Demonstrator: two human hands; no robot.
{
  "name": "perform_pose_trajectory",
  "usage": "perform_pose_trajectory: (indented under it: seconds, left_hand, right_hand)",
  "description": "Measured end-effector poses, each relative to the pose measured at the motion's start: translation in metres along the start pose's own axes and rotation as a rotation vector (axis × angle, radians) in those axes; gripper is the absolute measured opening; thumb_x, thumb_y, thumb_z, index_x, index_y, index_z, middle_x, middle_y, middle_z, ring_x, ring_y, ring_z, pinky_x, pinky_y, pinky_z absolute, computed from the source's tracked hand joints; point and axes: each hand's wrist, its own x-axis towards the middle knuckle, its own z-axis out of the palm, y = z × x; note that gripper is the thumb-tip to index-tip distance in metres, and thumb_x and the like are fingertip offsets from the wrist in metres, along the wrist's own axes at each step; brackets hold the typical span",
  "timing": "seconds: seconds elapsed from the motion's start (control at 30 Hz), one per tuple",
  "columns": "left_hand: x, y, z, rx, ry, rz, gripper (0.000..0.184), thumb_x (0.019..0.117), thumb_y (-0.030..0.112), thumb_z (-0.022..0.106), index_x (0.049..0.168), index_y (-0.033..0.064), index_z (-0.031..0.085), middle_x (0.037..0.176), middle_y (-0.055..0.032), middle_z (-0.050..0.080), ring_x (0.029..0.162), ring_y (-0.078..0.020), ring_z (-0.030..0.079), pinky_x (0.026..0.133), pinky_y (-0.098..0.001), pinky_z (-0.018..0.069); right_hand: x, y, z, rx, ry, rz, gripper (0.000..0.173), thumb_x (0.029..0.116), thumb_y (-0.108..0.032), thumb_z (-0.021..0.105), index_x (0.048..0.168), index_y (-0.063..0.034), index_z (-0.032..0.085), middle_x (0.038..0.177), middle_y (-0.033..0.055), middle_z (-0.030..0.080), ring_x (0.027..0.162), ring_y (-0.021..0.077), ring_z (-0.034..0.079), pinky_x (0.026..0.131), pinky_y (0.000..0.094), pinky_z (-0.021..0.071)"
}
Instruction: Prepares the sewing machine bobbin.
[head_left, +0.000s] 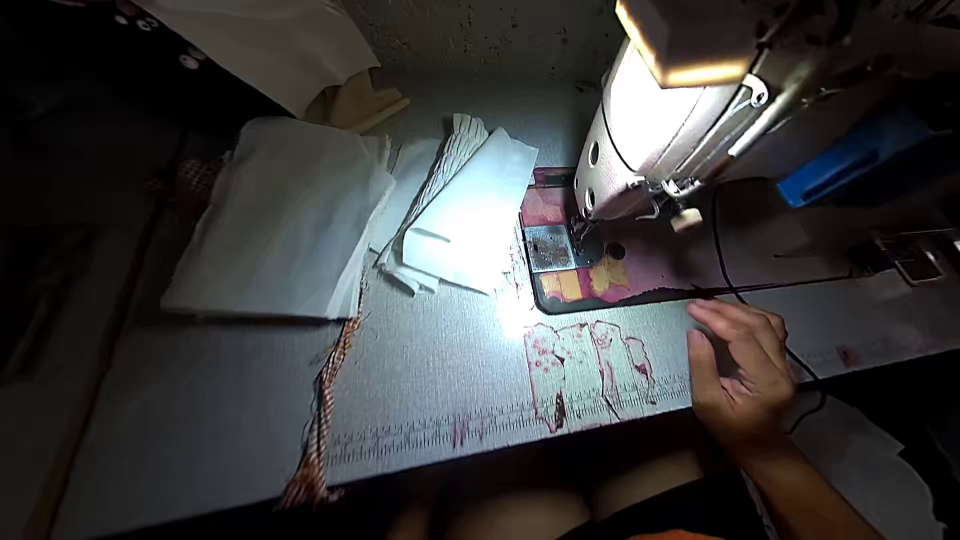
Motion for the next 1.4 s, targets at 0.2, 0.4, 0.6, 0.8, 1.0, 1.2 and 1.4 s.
perform_pose_trajectory:
  seconds: [0.2, 0.4, 0.6, 0.8, 1.0, 1.2, 1.4]
  left_hand:
    - [-0.105, 0.036, 0.035, -1.146, 0.191, 0.823, 0.018, 0.1028, 0.003, 0.055, 0.105, 0.0009, 0.073, 0.088, 0.0016, 0.078, 0.068, -0.0058, 0.073, 0.059, -0.0233, 0.0634]
    - [-0.154, 0.070, 0.042, -0.940, 0.494, 1.053, 0.020, 0.1038, 0.010, 0.059, 0.105, -0.0036, 0.073, 0.094, -0.0040, 0.077, 0.085, -0.0031, 0.072, 0.078, -0.0203, 0.0615]
    - [-0.167, 0.093, 0.039, -0.668, 0.580, 1.290, 0.021, 0.1039, 0.012, 0.058, 0.113, -0.0030, 0.070, 0.106, -0.0093, 0.074, 0.101, -0.0070, 0.070, 0.090, -0.0208, 0.0576]
    - [-0.170, 0.106, 0.035, -0.783, 0.226, 1.294, 0.029, 0.0971, 0.006, 0.069, 0.125, 0.0003, 0.067, 0.117, -0.0074, 0.071, 0.103, -0.0111, 0.070, 0.090, -0.0284, 0.0610]
    - [-0.179, 0.115, 0.035, -1.171, -0.078, 1.132, 0.026, 0.0990, 0.012, 0.067, 0.125, 0.0064, 0.067, 0.110, -0.0007, 0.073, 0.091, -0.0068, 0.071, 0.080, -0.0240, 0.0612]
    - [-0.184, 0.117, 0.038, -1.309, -0.212, 1.062, 0.027, 0.1003, 0.011, 0.064, 0.127, 0.0043, 0.064, 0.114, -0.0086, 0.073, 0.098, -0.0135, 0.072, 0.085, -0.0280, 0.0610]
    - [-0.175, 0.123, 0.023, -0.659, 0.273, 1.246, 0.025, 0.0965, 0.004, 0.068, 0.120, -0.0046, 0.067, 0.113, -0.0098, 0.071, 0.099, -0.0126, 0.071, 0.087, -0.0286, 0.0630]
  right_hand:
    - [-0.052, -0.091, -0.024, 0.764, -0.368, 0.170, 0.016, 0.0992, -0.009, 0.065, 0.110, -0.0005, 0.072, 0.105, 0.0047, 0.071, 0.100, 0.0066, 0.068, 0.089, 0.0225, 0.0590]
    - [-0.079, -0.111, -0.046, 1.045, -0.484, 0.400, 0.029, 0.0925, -0.011, 0.075, 0.115, 0.0055, 0.069, 0.104, 0.0078, 0.072, 0.091, 0.0106, 0.071, 0.081, 0.0257, 0.0629]
    - [-0.077, -0.100, -0.069, 1.228, -0.404, 0.585, 0.024, 0.0899, -0.007, 0.076, 0.111, 0.0028, 0.070, 0.101, 0.0033, 0.072, 0.089, 0.0069, 0.069, 0.084, 0.0236, 0.0603]
    - [-0.068, -0.090, -0.083, 1.144, -0.362, 0.626, 0.020, 0.0873, -0.009, 0.079, 0.102, 0.0015, 0.072, 0.091, 0.0037, 0.073, 0.083, 0.0079, 0.070, 0.079, 0.0225, 0.0610]
    - [-0.068, -0.087, -0.084, 0.978, -0.261, 0.403, 0.009, 0.0923, -0.006, 0.073, 0.097, 0.0012, 0.074, 0.093, 0.0042, 0.072, 0.082, 0.0057, 0.069, 0.074, 0.0193, 0.0600]
    - [-0.062, -0.073, -0.094, 0.837, -0.198, 0.357, 0.008, 0.0985, -0.012, 0.065, 0.096, -0.0050, 0.069, 0.089, -0.0021, 0.066, 0.080, 0.0010, 0.063, 0.071, 0.0159, 0.0555]
    - [-0.062, -0.077, -0.079, 1.308, -0.409, 0.789, 0.025, 0.1061, -0.012, 0.052, 0.124, 0.0019, 0.064, 0.106, 0.0074, 0.070, 0.091, 0.0128, 0.070, 0.083, 0.0286, 0.0609]
